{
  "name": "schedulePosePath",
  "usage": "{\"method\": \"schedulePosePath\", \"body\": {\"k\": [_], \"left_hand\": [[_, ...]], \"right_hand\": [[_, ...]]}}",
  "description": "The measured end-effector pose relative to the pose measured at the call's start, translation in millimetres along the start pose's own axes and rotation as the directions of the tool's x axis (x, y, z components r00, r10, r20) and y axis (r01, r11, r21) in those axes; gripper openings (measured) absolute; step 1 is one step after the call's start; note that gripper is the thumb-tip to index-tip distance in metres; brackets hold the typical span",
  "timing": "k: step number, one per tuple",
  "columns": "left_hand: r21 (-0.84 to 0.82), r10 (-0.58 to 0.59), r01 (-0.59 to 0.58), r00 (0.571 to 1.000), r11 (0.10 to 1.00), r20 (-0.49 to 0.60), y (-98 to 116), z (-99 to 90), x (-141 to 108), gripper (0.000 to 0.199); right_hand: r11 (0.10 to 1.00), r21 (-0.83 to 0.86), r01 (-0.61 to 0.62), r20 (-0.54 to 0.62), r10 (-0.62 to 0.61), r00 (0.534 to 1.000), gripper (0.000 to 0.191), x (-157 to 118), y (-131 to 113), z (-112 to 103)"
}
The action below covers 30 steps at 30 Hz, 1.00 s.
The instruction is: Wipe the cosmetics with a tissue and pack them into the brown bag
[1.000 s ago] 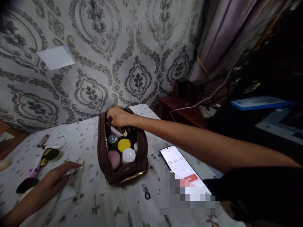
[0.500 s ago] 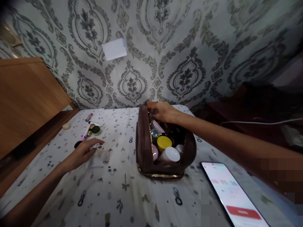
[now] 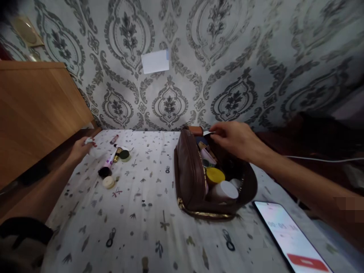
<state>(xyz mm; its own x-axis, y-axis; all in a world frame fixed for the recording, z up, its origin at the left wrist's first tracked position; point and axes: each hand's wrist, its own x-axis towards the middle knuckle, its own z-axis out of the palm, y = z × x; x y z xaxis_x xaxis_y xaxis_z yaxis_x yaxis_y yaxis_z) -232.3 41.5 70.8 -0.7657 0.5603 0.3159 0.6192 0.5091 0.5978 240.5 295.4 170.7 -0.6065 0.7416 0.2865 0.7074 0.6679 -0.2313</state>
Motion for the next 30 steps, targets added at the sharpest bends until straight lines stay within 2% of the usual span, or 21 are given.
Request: {"method": "schedulePosePath", "body": {"k": [2, 6, 9, 12, 15, 18, 24, 27, 30], "left_hand": [[0.043, 0.054, -0.058, 0.995, 0.997, 0.084, -1, 11.9, -5, 0.041], [0.146, 0.125, -0.173, 0.949, 0.974, 0.289, 9, 43.1, -20, 0.045], [0.266, 0.054, -0.17, 0.918, 0.949, 0.392, 17, 62.9, -24, 0.059], [0.395, -0.065, -0.127, 0.897, 0.91, 0.438, 25, 71.4, -19, 0.059], [0.476, -0.143, -0.104, 0.879, 0.873, 0.454, 31, 69.1, -14, 0.049], [0.511, -0.166, -0.099, 0.878, 0.854, 0.449, 35, 61.9, -16, 0.045], [0.551, -0.081, -0.163, 0.917, 0.818, 0.392, 46, 58.7, -41, 0.056], [0.566, -0.046, -0.201, 0.919, 0.8, 0.392, 53, 60.1, -45, 0.049], [0.59, -0.064, -0.188, 0.923, 0.785, 0.379, 56, 56.5, -43, 0.041]], "right_hand": [[0.999, 0.016, 0.034, -0.13, -0.032, 0.991, 0.017, -17, -10, -6], [0.949, 0.236, 0.207, -0.241, -0.149, 0.959, 0.017, -50, -37, 1], [0.863, 0.308, 0.402, -0.262, -0.329, 0.907, 0.018, -72, -62, 16], [0.79, 0.371, 0.488, -0.194, -0.448, 0.873, 0.019, -89, -85, 32], [0.76, 0.456, 0.463, -0.074, -0.487, 0.87, 0.02, -103, -103, 47], [0.729, 0.525, 0.44, -0.011, -0.511, 0.86, 0.022, -113, -117, 63], [0.676, 0.623, 0.393, 0.031, -0.523, 0.851, 0.021, -125, -140, 86], [0.667, 0.659, 0.348, 0.061, -0.508, 0.859, 0.02, -129, -150, 89], [0.664, 0.696, 0.272, 0.104, -0.468, 0.878, 0.019, -135, -156, 90]]}}
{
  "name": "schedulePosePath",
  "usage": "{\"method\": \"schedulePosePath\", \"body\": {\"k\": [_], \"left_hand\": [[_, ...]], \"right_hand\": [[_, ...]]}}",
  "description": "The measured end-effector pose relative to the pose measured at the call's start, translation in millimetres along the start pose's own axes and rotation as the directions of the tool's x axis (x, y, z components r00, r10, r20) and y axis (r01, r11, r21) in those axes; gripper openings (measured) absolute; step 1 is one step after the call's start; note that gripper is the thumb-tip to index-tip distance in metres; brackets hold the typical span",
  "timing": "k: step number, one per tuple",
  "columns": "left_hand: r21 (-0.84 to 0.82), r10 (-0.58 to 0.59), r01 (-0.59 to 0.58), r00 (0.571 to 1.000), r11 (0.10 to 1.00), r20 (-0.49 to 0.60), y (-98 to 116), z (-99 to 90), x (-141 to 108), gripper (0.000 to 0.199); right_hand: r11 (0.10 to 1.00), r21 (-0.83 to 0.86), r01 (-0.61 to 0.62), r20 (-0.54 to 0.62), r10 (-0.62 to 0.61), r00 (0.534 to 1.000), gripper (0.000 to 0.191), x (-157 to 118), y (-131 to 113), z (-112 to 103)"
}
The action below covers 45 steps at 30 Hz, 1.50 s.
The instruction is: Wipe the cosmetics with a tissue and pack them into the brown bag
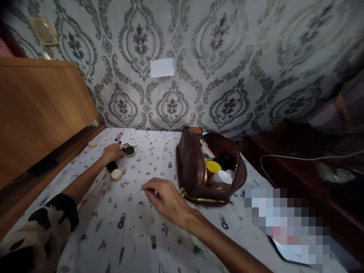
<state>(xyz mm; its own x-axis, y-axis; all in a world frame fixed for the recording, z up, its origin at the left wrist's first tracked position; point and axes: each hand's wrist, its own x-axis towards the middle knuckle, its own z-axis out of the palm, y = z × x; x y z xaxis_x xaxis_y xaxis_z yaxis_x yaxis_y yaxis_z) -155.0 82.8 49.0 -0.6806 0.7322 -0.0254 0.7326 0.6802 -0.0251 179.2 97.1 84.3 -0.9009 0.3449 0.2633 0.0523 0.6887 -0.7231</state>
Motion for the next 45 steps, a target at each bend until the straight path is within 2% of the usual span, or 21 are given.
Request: {"method": "schedulePosePath", "body": {"k": [5, 9, 15, 19, 22, 27, 31, 34, 35, 36, 37, 38, 40, 43, 45], "left_hand": [[0.019, -0.012, 0.012, 1.0, 1.0, -0.009, -11, -2.9, -1, 0.038], [-0.019, -0.004, 0.004, 1.0, 1.0, -0.008, -19, -0.8, -1, 0.05], [-0.1, -0.016, 0.009, 0.998, 0.995, -0.066, -28, -10.2, 22, 0.053], [-0.092, 0.032, -0.038, 0.997, 0.995, -0.065, -25, -13.1, 46, 0.039], [-0.06, 0.081, -0.082, 0.996, 0.995, -0.029, -18, -10.4, 56, 0.036], [-0.018, 0.156, -0.157, 0.987, 0.987, -0.036, -11, -11.9, 56, 0.027], [-0.011, 0.168, -0.171, 0.979, 0.985, -0.119, -16, -31.9, 48, 0.028], [-0.063, 0.267, -0.286, 0.939, 0.956, -0.217, -12, -46.1, 22, 0.029], [-0.092, 0.32, -0.349, 0.917, 0.932, -0.238, -7, -47.4, 7, 0.03], [-0.19, 0.387, -0.451, 0.873, 0.872, -0.296, 0, -46.4, -12, 0.031], [-0.28, 0.435, -0.529, 0.836, 0.801, -0.335, 9, -43.2, -34, 0.034], [-0.343, 0.499, -0.594, 0.802, 0.728, -0.329, 19, -38.0, -58, 0.036], [-0.407, 0.579, -0.647, 0.761, 0.645, -0.293, 40, -24.1, -109, 0.032], [-0.464, 0.663, -0.694, 0.701, 0.551, -0.261, 67, -2.3, -173, 0.018], [-0.479, 0.657, -0.703, 0.693, 0.525, -0.297, 78, 7.3, -199, 0.015]], "right_hand": [[0.979, 0.152, -0.136, 0.002, 0.138, 0.99, 0.016, -7, 2, 14], [0.943, 0.261, -0.207, 0.03, 0.206, 0.978, 0.015, -12, 7, 27], [0.871, 0.392, -0.295, 0.064, 0.294, 0.954, 0.014, -20, 16, 38], [0.794, 0.491, -0.358, 0.084, 0.366, 0.927, 0.012, -23, 24, 46], [0.754, 0.522, -0.397, 0.101, 0.408, 0.907, 0.011, -24, 26, 51], [0.697, 0.574, -0.429, 0.106, 0.457, 0.883, 0.009, -29, 30, 52], [0.635, 0.646, -0.424, 0.084, 0.493, 0.866, 0.015, -34, 38, 48], [0.57, 0.737, -0.362, 0.06, 0.478, 0.876, 0.032, -34, 43, 46], [0.549, 0.766, -0.335, 0.046, 0.473, 0.88, 0.038, -33, 44, 45], [0.528, 0.792, -0.306, 0.027, 0.47, 0.882, 0.045, -33, 45, 45], [0.508, 0.815, -0.277, 0.007, 0.47, 0.883, 0.052, -32, 45, 45], [0.489, 0.837, -0.247, -0.013, 0.468, 0.884, 0.059, -31, 44, 46], [0.46, 0.869, -0.185, -0.049, 0.45, 0.891, 0.068, -31, 43, 49], [0.457, 0.883, -0.102, -0.098, 0.393, 0.914, 0.062, -33, 40, 56], [0.468, 0.881, -0.072, -0.132, 0.388, 0.912, 0.056, -37, 38, 61]]}}
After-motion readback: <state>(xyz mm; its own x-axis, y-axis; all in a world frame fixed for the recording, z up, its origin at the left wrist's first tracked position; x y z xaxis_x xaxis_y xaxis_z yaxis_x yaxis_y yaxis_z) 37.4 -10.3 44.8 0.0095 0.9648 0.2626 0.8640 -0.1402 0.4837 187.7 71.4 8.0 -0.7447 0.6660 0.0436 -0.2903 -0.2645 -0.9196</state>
